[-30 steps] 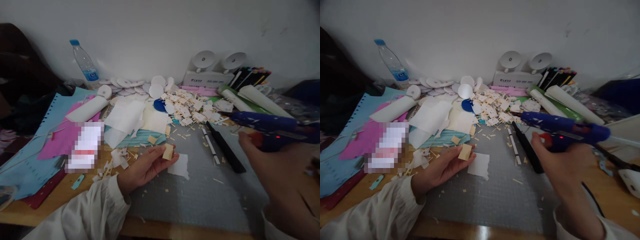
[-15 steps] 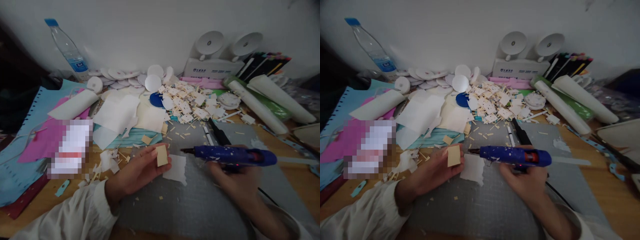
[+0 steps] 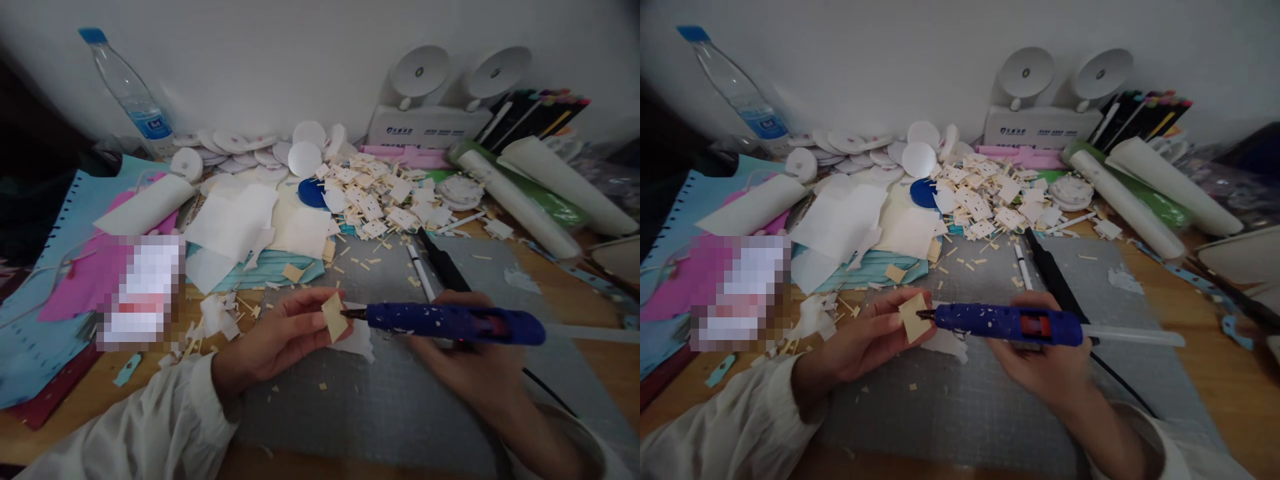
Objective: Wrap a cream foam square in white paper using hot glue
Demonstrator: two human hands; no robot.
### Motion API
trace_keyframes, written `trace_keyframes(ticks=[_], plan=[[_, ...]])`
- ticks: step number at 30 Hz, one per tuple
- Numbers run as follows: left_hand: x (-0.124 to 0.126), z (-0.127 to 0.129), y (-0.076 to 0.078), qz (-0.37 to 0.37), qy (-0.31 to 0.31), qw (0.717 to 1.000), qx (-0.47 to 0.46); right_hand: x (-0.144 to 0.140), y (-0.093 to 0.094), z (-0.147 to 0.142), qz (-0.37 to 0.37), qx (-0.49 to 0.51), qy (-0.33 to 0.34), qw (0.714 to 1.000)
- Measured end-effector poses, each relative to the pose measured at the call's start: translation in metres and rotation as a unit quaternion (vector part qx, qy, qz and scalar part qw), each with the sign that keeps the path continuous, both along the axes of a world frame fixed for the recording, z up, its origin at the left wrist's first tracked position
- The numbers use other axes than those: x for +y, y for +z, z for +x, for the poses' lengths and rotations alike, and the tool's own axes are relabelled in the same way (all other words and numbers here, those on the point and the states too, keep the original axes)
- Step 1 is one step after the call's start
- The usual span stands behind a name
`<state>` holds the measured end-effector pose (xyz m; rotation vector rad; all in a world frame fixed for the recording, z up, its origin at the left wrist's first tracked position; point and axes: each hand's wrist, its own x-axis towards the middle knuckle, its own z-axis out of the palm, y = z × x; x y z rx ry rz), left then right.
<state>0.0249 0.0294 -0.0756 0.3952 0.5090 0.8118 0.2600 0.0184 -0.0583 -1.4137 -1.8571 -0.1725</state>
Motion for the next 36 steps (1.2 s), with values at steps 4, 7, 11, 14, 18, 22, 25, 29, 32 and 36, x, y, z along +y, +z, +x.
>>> trace_keyframes(ticks=[4, 7, 11, 14, 18, 22, 25, 29, 32, 36], plan=[[-0.0001, 0.0001, 0.0011, 0.007, -0.015, 1.000, 0.014, 0.0000, -0.0029, 0.0016, 0.002, -0.012, 0.003, 1.000], [0.0004, 0.0006, 0.0018, 0.006, -0.017, 1.000, 0.021, 0.0002, -0.0067, 0.0046, -0.002, -0.012, 0.020, 1.000], [0.0008, 0.0010, 0.0022, 0.005, -0.025, 0.999, 0.026, -0.0005, -0.0095, 0.0056, -0.015, 0.028, 0.053, 0.998], [0.0006, 0.0011, 0.0028, 0.002, -0.028, 0.999, 0.039, -0.0012, -0.0088, 0.0042, -0.022, 0.052, 0.072, 0.996], [0.0005, 0.0012, 0.0033, 0.003, -0.025, 0.998, 0.050, -0.0011, -0.0083, 0.0042, -0.016, 0.054, 0.078, 0.995], [0.0011, 0.0020, 0.0027, 0.012, -0.027, 0.999, 0.037, -0.0003, -0.0087, 0.0062, -0.021, 0.072, 0.104, 0.992], [0.0014, 0.0028, 0.0028, 0.021, -0.028, 0.999, 0.029, -0.0001, -0.0081, 0.0063, -0.024, 0.087, 0.111, 0.990], [0.0011, 0.0030, 0.0045, 0.025, -0.033, 0.999, 0.034, -0.0010, -0.0071, 0.0058, -0.031, 0.075, 0.097, 0.992], [0.0006, 0.0031, 0.0055, 0.019, -0.031, 0.999, 0.036, -0.0016, -0.0071, 0.0060, -0.035, 0.080, 0.091, 0.992], [0.0001, 0.0041, 0.0060, 0.005, -0.026, 0.999, 0.044, -0.0018, -0.0060, 0.0063, -0.033, 0.094, 0.101, 0.990]])
